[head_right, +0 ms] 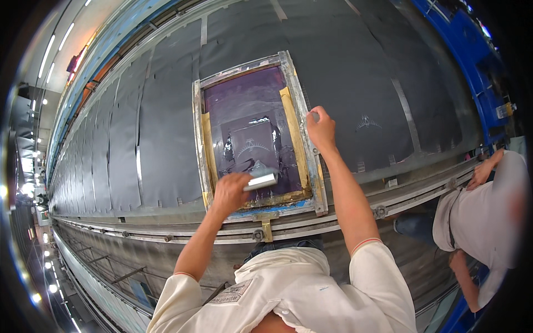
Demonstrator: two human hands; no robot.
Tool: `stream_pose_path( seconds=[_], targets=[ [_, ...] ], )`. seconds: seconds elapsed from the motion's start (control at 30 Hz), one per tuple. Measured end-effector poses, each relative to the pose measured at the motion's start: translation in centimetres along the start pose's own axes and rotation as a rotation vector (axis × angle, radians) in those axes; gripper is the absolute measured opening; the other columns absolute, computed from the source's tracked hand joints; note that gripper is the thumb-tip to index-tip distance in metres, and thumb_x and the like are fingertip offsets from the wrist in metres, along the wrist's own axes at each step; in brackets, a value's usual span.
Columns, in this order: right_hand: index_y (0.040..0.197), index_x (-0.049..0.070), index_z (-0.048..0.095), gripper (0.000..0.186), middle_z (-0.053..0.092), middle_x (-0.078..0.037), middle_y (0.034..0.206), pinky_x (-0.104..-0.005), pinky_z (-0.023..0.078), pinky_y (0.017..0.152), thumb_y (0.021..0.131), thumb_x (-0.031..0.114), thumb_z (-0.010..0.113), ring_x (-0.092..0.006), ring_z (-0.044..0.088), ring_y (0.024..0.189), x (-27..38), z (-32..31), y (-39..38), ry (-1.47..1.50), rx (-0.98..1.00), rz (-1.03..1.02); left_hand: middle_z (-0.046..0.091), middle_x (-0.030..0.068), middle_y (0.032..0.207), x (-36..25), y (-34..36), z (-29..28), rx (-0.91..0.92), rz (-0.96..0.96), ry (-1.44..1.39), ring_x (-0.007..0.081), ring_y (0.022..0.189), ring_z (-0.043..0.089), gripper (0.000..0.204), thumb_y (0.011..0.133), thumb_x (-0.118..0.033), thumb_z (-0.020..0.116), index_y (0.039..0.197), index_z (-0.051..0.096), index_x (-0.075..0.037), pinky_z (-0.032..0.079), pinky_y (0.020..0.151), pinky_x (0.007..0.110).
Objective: The person uses a squeegee to spread purple ink across a screen printing frame mounted on a large curved surface. They repeatedly pull the ink from the top to the bottom of the frame in a consistent motion.
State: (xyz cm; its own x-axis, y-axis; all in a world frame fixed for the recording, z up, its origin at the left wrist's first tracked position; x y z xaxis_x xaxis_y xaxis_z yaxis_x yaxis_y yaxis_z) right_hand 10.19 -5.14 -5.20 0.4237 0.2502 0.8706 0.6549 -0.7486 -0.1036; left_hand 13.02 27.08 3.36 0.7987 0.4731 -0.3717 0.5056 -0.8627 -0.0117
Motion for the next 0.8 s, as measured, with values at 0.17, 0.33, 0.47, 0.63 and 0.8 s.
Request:
stream_pose_path(
  seconds=[0.17, 0.33, 0.47, 0.63, 0.8],
  targets=[
    [0.103, 0.009, 0.067, 0.021, 0.069, -0.019, 0.074, -0.0457, 0.053, 0.071, 0.095, 0.029, 0.065, -0.0378, 0.070, 0.071, -0.2, -0.7, -0.1, -0.016, 0.010, 0.017, 0.068, 0.0104, 0.094, -0.8, 0.4, -1.2, 0.056, -0.006, -0.055, 0.0335, 0.092, 0.068, 0.034, 0.071, -0.004, 0.077, 0.105, 0.069, -0.010, 0.055, 0.081, 0.046],
    [0.103, 0.009, 0.068, 0.023, 0.070, -0.019, 0.075, -0.0458, 0.053, 0.071, 0.095, 0.031, 0.065, -0.0383, 0.070, 0.071, -1.2, -0.4, 0.3, -0.046, -0.038, -0.048, 0.069, 0.0050, 0.099, -3.1, -3.1, 1.2, 0.148, 0.050, -0.053, 0.0274, 0.092, 0.067, 0.041, 0.069, -0.009, 0.080, 0.108, 0.068, -0.010, 0.054, 0.080, 0.041],
    [0.102, 0.008, 0.068, 0.023, 0.070, -0.018, 0.075, -0.0446, 0.053, 0.071, 0.095, 0.030, 0.066, -0.0354, 0.070, 0.071, -0.4, -0.3, -0.3, -0.006, 0.006, 0.043, 0.072, 0.0059, 0.105, -1.2, -1.4, 1.3, 0.004, 0.064, 0.049, 0.0276, 0.093, 0.067, 0.047, 0.063, -0.004, 0.081, 0.108, 0.069, -0.009, 0.052, 0.079, 0.041],
    [0.102, 0.008, 0.068, 0.021, 0.068, -0.017, 0.072, -0.0436, 0.052, 0.067, 0.096, 0.027, 0.066, -0.0314, 0.069, 0.066, -0.4, -0.7, -0.6, 0.012, -0.064, -0.056, 0.071, 0.0046, 0.110, -0.8, -1.2, 0.6, -0.046, 0.128, 0.049, 0.0244, 0.089, 0.065, 0.055, 0.059, -0.001, 0.078, 0.112, 0.068, -0.010, 0.049, 0.076, 0.040],
    [0.102, 0.008, 0.068, 0.021, 0.063, -0.013, 0.068, -0.0403, 0.046, 0.060, 0.096, 0.028, 0.068, -0.0243, 0.062, 0.060, -1.0, -0.5, 0.0, -0.027, -0.043, -0.019, 0.071, 0.0041, 0.111, -1.5, -2.1, 2.5, -0.083, 0.118, 0.053, 0.0232, 0.089, 0.064, 0.044, 0.066, -0.001, 0.073, 0.108, 0.068, -0.010, 0.049, 0.075, 0.039]
  ],
)
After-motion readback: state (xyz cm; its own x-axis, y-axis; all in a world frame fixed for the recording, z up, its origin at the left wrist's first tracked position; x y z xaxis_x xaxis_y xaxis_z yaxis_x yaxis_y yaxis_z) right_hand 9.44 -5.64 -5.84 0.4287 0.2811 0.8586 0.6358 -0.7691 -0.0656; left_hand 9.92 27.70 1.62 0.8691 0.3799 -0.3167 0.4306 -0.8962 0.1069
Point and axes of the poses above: each hand's wrist, its own y-axis towards the middle knuckle, its own z-axis out of the palm, x = y × z, the point moved 1 cm from there along y, towards the middle knuckle
